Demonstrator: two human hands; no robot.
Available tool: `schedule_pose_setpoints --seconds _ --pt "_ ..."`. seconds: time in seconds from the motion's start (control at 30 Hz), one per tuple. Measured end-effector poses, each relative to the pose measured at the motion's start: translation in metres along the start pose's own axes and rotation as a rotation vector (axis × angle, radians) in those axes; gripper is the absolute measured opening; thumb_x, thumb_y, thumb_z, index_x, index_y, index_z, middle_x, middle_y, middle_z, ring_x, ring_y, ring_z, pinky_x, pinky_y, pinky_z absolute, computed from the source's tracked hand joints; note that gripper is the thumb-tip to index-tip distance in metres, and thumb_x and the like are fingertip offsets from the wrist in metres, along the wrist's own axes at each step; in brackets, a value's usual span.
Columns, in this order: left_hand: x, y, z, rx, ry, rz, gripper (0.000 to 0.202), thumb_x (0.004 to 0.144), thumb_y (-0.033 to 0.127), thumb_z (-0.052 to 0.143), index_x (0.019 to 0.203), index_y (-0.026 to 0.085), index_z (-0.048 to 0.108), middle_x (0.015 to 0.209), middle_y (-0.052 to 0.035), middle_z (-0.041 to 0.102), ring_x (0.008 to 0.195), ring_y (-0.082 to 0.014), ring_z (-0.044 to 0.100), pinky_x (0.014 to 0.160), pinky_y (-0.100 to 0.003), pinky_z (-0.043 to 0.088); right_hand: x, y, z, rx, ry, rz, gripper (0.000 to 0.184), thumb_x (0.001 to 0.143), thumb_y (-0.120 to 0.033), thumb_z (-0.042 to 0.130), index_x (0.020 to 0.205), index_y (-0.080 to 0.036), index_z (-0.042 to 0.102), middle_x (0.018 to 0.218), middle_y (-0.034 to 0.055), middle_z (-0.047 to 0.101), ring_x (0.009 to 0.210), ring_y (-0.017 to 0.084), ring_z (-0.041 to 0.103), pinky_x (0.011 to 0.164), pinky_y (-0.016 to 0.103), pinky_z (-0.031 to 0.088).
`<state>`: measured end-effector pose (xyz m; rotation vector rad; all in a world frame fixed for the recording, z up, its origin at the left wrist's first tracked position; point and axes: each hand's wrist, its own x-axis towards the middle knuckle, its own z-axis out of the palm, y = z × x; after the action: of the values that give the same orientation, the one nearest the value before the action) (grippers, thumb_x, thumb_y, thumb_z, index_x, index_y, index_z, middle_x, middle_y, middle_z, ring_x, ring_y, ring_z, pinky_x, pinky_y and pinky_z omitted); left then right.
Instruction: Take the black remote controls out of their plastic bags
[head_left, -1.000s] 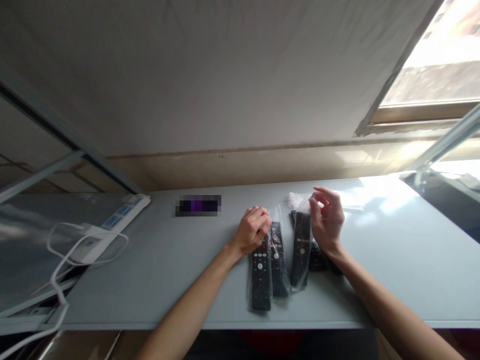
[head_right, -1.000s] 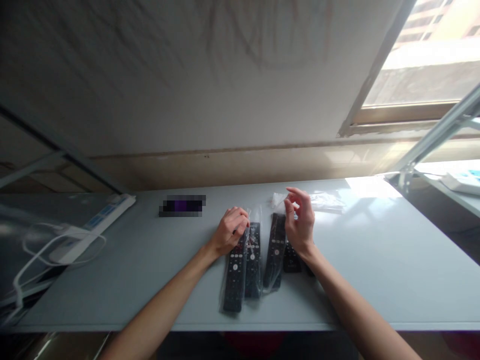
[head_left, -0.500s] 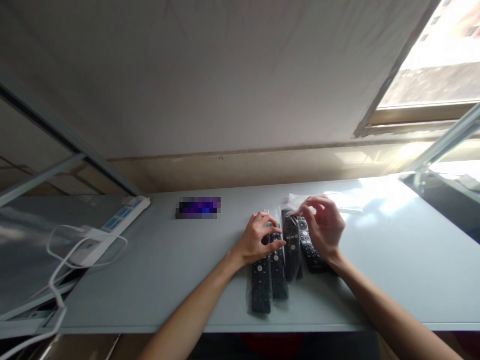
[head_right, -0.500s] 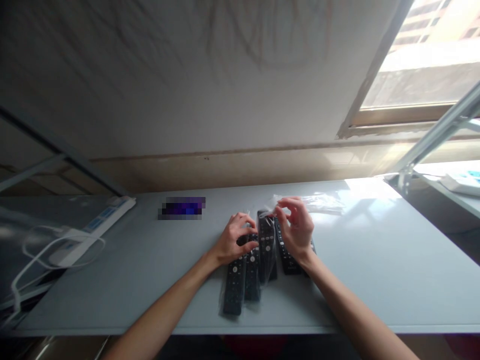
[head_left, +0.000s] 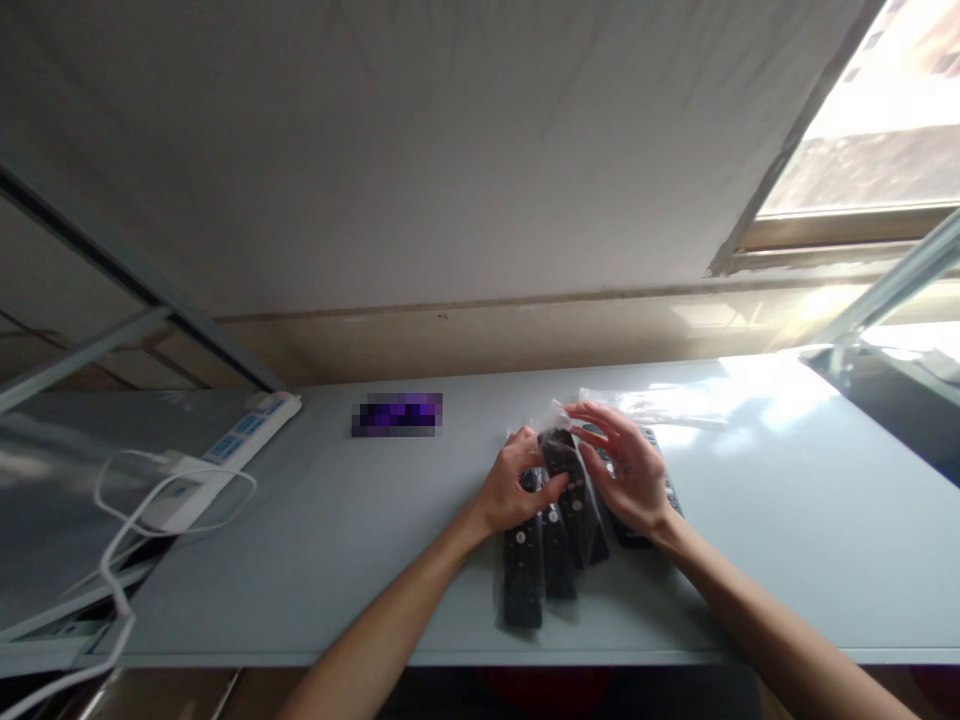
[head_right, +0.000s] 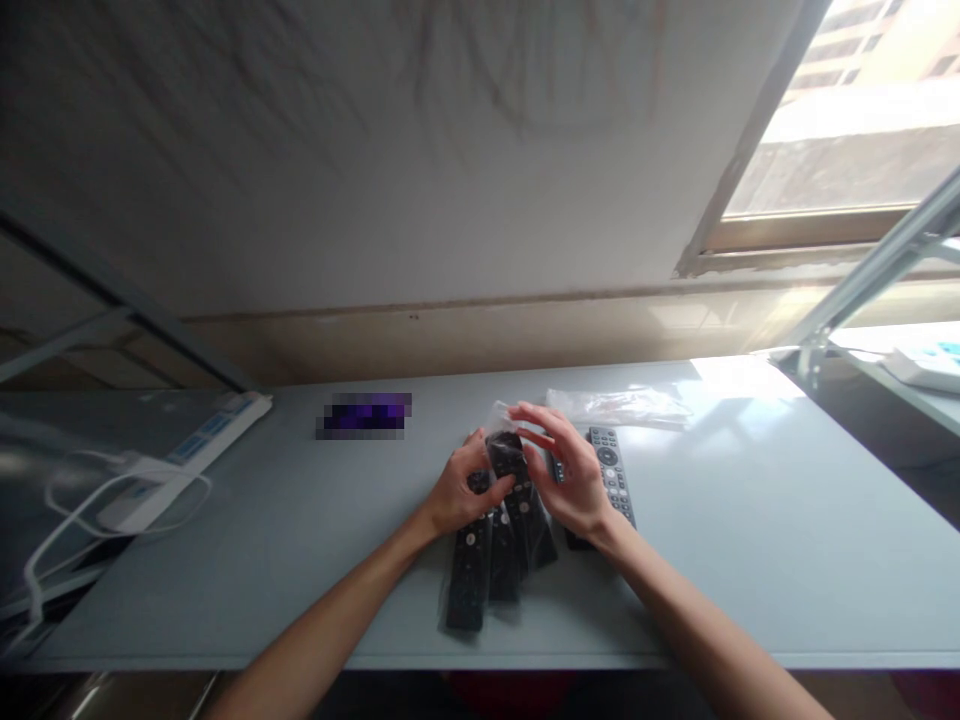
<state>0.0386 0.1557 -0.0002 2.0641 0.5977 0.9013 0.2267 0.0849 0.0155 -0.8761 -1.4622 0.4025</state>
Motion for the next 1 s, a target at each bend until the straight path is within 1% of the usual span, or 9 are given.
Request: schedule_pose_setpoints --seconds 0.1,0.17,0.3,0.43,0.57,0.63,0.7,0.83,1.0 --pt "0.002 -0.002 0.001 -0.202 0.137 -0.179 0.041 0.093 0.056 0.072 0.080 0.017 0.072 0.082 -0.0047 0.068 0.078 -0.0182 0.059 0.076 -0.031 0.049 0.000 0.001 -0.001 -0.082 -0.047 -0.020 0.071 0.105 -0.018 0.062 0.167 -0.043 0.038 0.169 0.0087 0.047 0.159 0.031 0.044 0.127 0.060 0.045" --pt "0.005 -0.006 -0.001 -0.379 0.272 -0.265 0.047 0.091 0.060 0.075 0.076 0.016 0.068 0.072 -0.0014 0.061 0.066 -0.0135 0.052 0.064 -0.027 0.043 0.003 0.003 -0.002 -0.145 -0.097 0.046 0.079 0.104 -0.024 0.066 0.171 -0.043 0.028 0.166 0.0111 0.050 0.154 0.030 0.050 0.123 0.059 0.048" --pt "0.013 -0.016 -0.005 -0.658 0.460 -0.334 0.054 0.085 0.062 0.083 0.065 0.017 0.058 0.059 0.0040 0.048 0.055 -0.0079 0.041 0.055 -0.025 0.034 0.005 0.011 -0.004 -0.240 -0.246 0.289 0.076 0.099 -0.039 0.074 0.166 -0.032 0.038 0.124 0.0113 0.075 0.107 0.027 0.076 0.093 0.048 0.065" --pt "0.018 -0.016 -0.009 -0.807 0.448 -0.345 0.051 0.081 0.057 0.088 0.067 0.016 0.062 0.064 0.0018 0.056 0.057 -0.0083 0.049 0.054 -0.024 0.039 0.009 0.009 -0.004 -0.113 -0.275 0.511 0.057 0.098 -0.048 0.072 0.148 -0.024 0.058 0.104 0.0077 0.076 0.070 0.018 0.070 0.059 0.031 0.058" --pt "0.019 -0.012 -0.014 -0.898 0.395 -0.329 0.046 0.081 0.053 0.091 0.104 0.016 0.077 0.080 -0.0015 0.069 0.066 -0.0124 0.062 0.059 -0.025 0.049 0.015 0.005 -0.006 0.103 -0.112 0.624 0.044 0.094 -0.053 0.079 0.121 -0.019 0.071 0.081 0.0029 0.074 0.063 0.016 0.067 0.056 0.027 0.054" --pt "0.019 -0.011 -0.018 -0.953 0.358 -0.340 0.065 0.085 0.059 0.086 0.135 0.021 0.071 0.092 -0.0035 0.076 0.076 -0.0173 0.070 0.066 -0.029 0.057 0.018 0.008 -0.009 0.171 0.022 0.651 0.039 0.092 -0.055 0.080 0.103 -0.018 0.074 0.075 0.0027 0.073 0.063 0.015 0.066 0.059 0.026 0.054" --pt "0.019 -0.013 -0.022 -1.015 0.316 -0.375 0.075 0.089 0.066 0.079 0.151 0.027 0.061 0.106 -0.0050 0.079 0.085 -0.0219 0.076 0.074 -0.035 0.062 0.019 0.013 -0.012 0.253 0.171 0.694 0.040 0.090 -0.057 0.081 0.091 -0.018 0.072 0.075 0.0029 0.072 0.060 0.013 0.063 0.056 0.024 0.051" --pt "0.018 -0.019 -0.026 -1.086 0.261 -0.458 0.069 0.093 0.066 0.074 0.150 0.029 0.064 0.129 -0.0064 0.079 0.099 -0.0274 0.081 0.086 -0.039 0.064 0.019 0.019 -0.016 0.379 0.392 0.759 0.043 0.086 -0.060 0.084 0.090 -0.019 0.070 0.074 0.0013 0.070 0.059 0.013 0.062 0.049 0.022 0.046" --pt "0.019 -0.028 -0.027 -1.150 0.301 -0.483 0.064 0.099 0.066 0.065 0.151 0.030 0.063 0.129 -0.0061 0.080 0.104 -0.0292 0.081 0.094 -0.045 0.064 0.019 0.018 -0.017 0.391 0.500 0.730 0.041 0.086 -0.058 0.084 0.093 -0.019 0.074 0.074 -0.0008 0.066 0.058 0.012 0.059 0.047 0.023 0.045"
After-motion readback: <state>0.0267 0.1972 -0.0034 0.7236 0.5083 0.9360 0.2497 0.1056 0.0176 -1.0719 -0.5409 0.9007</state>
